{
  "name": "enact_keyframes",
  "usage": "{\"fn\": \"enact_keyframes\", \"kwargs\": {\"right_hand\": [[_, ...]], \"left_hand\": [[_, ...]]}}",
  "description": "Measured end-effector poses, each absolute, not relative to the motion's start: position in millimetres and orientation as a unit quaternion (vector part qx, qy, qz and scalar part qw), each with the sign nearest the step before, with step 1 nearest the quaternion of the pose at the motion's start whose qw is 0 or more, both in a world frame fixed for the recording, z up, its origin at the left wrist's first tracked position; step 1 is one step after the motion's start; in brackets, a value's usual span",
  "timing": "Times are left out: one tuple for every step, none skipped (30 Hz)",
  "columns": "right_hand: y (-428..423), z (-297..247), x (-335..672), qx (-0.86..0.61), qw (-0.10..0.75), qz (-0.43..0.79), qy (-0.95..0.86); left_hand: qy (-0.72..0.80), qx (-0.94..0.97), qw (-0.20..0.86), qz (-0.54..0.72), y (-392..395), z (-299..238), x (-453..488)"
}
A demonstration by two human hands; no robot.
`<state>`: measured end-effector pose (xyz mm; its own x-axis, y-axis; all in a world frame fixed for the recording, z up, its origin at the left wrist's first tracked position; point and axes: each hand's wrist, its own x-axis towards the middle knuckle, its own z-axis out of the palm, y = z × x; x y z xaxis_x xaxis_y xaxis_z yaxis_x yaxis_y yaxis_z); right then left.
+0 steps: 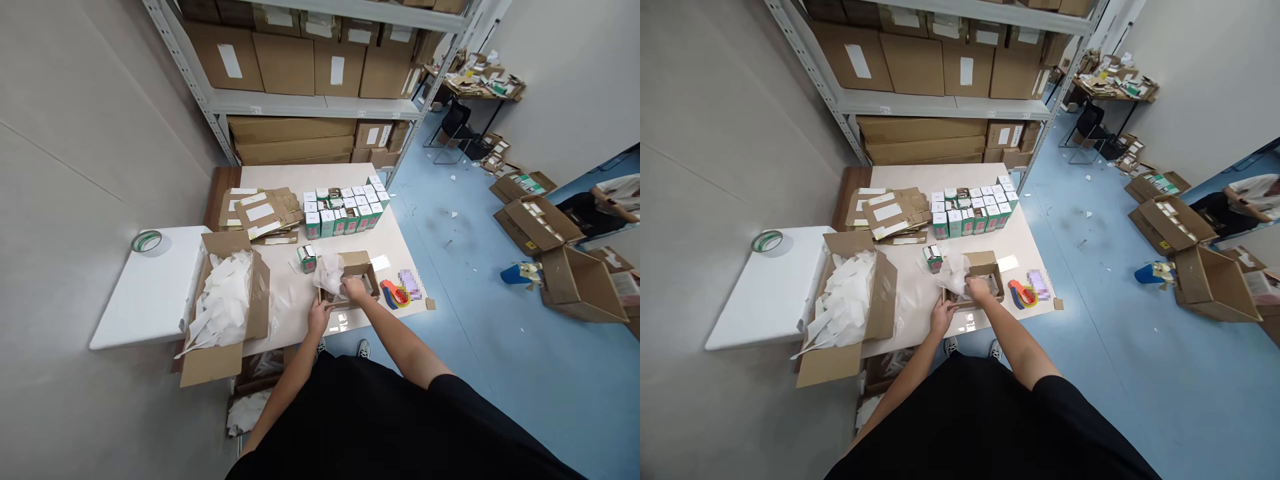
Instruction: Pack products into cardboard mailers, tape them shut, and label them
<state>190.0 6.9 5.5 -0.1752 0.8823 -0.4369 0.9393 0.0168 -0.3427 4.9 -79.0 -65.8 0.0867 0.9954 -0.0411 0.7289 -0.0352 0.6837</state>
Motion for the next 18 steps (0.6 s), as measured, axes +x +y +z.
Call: {"fn": "enact_keyframes", "kwargs": {"right_hand": [[0,2,201,0.653,0.067,-0.293,0.695],[-6,0,211,0.663,0.083,-0.303,0.68],[-9,-1,221,0.67,0.097,-0.315,0.666],[-11,-2,230,0.675,0.107,-0.326,0.653],[-11,-2,237,0.68,0.112,-0.335,0.643],[-10,-1,244,0.685,0.112,-0.34,0.634],[-7,1,249,0.692,0.111,-0.343,0.625],[-4,5,253,0.699,0.112,-0.343,0.617],[-1,9,257,0.708,0.11,-0.343,0.608],[1,13,260,0.719,0.101,-0.339,0.598],[2,18,261,0.732,0.081,-0.329,0.591],[2,22,261,0.741,0.045,-0.314,0.592],[0,26,259,0.742,-0.007,-0.295,0.602],[-2,27,255,0.727,-0.068,-0.278,0.624],[-4,27,249,0.695,-0.125,-0.271,0.654],[-7,25,242,0.65,-0.164,-0.279,0.688],[-10,21,235,0.604,-0.177,-0.301,0.716],[-12,16,227,0.573,-0.158,-0.335,0.731]], "left_hand": [[0.638,0.675,0.288,0.233,-79,-66,4],[0.641,0.67,0.293,0.233,-80,-66,4],[0.644,0.665,0.299,0.233,-81,-66,3],[0.646,0.659,0.304,0.235,-82,-66,3],[0.648,0.654,0.309,0.238,-83,-66,3],[0.649,0.65,0.313,0.241,-84,-66,3],[0.648,0.649,0.317,0.244,-84,-66,2],[0.645,0.65,0.319,0.246,-85,-65,1],[0.639,0.654,0.322,0.246,-85,-64,0],[0.634,0.66,0.323,0.243,-85,-63,-1],[0.628,0.667,0.323,0.238,-84,-61,-2],[0.622,0.676,0.32,0.232,-84,-59,-4],[0.617,0.685,0.315,0.226,-83,-56,-5],[0.612,0.694,0.308,0.221,-83,-54,-6],[0.606,0.704,0.301,0.217,-82,-50,-6],[0.599,0.713,0.295,0.214,-82,-47,-6],[0.592,0.72,0.291,0.214,-81,-43,-6],[0.587,0.725,0.288,0.217,-81,-38,-6]]}}
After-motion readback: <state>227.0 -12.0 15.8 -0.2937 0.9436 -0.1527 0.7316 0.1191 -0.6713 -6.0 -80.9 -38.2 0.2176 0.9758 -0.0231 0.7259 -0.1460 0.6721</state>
